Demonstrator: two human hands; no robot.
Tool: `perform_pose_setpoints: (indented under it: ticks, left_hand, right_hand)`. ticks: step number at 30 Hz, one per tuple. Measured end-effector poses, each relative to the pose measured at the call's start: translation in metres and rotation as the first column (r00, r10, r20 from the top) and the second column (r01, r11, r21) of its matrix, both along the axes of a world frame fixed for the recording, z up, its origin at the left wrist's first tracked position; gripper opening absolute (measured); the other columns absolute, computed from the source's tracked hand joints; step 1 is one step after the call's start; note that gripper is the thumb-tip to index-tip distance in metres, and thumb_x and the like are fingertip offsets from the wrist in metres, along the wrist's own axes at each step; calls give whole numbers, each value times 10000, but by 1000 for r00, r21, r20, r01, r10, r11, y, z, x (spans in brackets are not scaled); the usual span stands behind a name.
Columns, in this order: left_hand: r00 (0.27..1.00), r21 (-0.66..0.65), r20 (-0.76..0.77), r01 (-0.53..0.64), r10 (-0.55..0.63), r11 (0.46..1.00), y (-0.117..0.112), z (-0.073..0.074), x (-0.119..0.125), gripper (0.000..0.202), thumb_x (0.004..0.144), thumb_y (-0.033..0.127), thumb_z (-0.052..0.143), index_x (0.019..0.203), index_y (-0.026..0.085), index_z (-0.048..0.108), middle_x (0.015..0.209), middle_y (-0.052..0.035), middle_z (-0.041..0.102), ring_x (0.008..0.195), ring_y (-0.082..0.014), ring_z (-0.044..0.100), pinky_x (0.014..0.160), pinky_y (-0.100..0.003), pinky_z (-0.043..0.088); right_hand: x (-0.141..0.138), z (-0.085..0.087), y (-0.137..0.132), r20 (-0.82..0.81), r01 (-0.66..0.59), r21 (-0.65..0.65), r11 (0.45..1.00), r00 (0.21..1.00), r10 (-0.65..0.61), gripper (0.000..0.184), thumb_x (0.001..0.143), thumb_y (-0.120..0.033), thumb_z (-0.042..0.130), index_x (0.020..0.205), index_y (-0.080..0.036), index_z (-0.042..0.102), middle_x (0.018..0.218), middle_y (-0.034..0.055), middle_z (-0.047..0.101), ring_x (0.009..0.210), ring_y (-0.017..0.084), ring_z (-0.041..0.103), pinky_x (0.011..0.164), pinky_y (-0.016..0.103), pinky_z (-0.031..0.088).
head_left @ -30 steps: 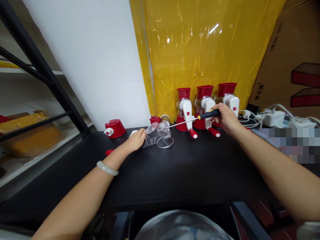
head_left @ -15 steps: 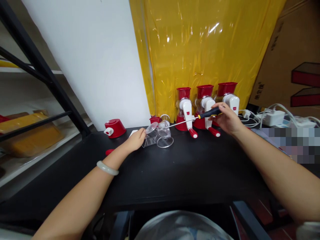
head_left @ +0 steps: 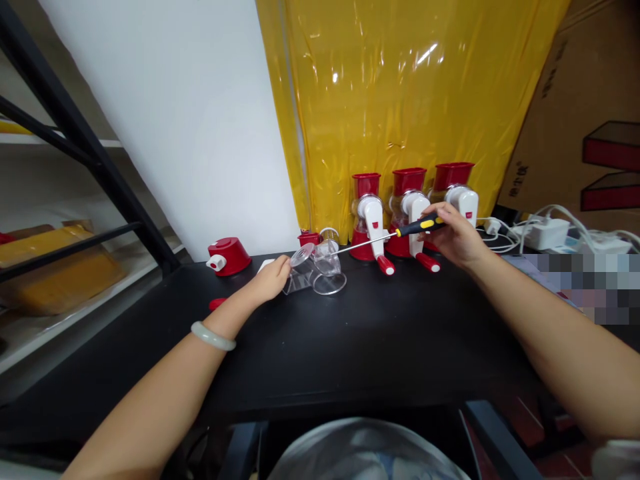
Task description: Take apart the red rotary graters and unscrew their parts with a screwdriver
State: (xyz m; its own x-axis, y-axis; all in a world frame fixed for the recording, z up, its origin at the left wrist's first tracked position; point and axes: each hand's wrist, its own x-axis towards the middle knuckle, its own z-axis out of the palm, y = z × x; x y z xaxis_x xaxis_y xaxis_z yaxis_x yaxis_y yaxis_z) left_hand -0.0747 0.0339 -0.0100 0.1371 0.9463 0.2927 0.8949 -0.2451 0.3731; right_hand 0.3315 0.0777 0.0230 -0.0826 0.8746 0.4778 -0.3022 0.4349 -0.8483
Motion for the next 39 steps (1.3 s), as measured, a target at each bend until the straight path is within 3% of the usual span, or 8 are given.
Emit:
perform_pose_setpoints:
  ticks: [3, 7, 14, 20, 23, 28, 33, 39]
  left_hand:
    - [1000, 4, -3, 4, -4, 1000, 0, 0, 0, 391, 949, 446, 227, 915, 206, 534, 846, -76, 678, 822, -225, 653, 766, -333, 468]
    - [1000, 11, -14, 10, -10, 1000, 0, 1, 0, 375, 950, 427, 230, 895, 206, 528, 832, -75, 671, 811, -221, 644, 761, -328, 462]
    - [1000, 4, -5, 5, -5, 1000, -1, 2, 1, 369, 949, 423, 227, 901, 206, 522, 842, -77, 671, 817, -222, 646, 762, -329, 462]
    - [1000, 5, -7, 7, -7, 1000, 1, 0, -1, 373, 948, 433, 231, 913, 207, 525, 845, -76, 669, 825, -224, 647, 770, -335, 464]
    - [1000, 12, -4, 14, -14, 1000, 2, -1, -2, 378, 949, 437, 227, 900, 208, 523, 844, -77, 668, 823, -223, 648, 769, -334, 465]
    - [1000, -1, -2, 6, -6, 1000, 2, -1, -2, 372, 946, 431, 235, 922, 204, 528, 848, -79, 672, 824, -224, 652, 763, -332, 467]
    - [1000, 11, 10, 11, -11, 1000, 1, -1, -1, 392, 947, 433, 233, 962, 202, 550, 881, -79, 681, 832, -221, 655, 766, -331, 469]
    - [1000, 5, 1, 12, -12, 1000, 0, -1, 0, 385, 944, 432, 238, 934, 202, 546, 849, -82, 680, 822, -228, 653, 757, -336, 467]
  right_hand:
    - [-1, -2, 6, 83, 111, 18, 994, 990, -113, 364, 801, -599, 580, 771, -237, 549, 576, -10, 477, 493, 131, 449, 477, 295, 418]
    - [-1, -4, 11, 108, 163, 6, 987, 981, -163, 214, 753, -419, 679, 752, -247, 550, 548, -35, 450, 441, 111, 408, 440, 278, 394]
    - [1, 0, 0, -62, -51, -50, 997, 997, 47, 297, 582, -211, 684, 855, -251, 574, 785, -19, 570, 710, 142, 573, 561, 276, 514]
    - [1, -5, 10, 48, 126, 12, 992, 991, -127, 294, 797, -545, 595, 787, -251, 578, 565, -19, 491, 478, 132, 489, 416, 278, 422]
    - [0, -6, 15, 123, 182, 42, 982, 975, -186, 281, 803, -543, 608, 773, -264, 580, 422, -55, 357, 360, 114, 361, 368, 275, 347]
    - [-1, -2, 9, 22, 124, -84, 989, 992, -122, 187, 667, -304, 717, 771, -263, 567, 616, -32, 517, 493, 111, 479, 436, 261, 434]
    - [0, 2, -2, -55, -28, -52, 998, 998, 25, 243, 571, -218, 695, 791, -258, 600, 834, -7, 558, 711, 137, 556, 525, 260, 506]
    - [0, -3, 8, 44, 120, 14, 993, 992, -120, 311, 769, -561, 617, 744, -254, 575, 636, -7, 494, 524, 128, 487, 414, 263, 432]
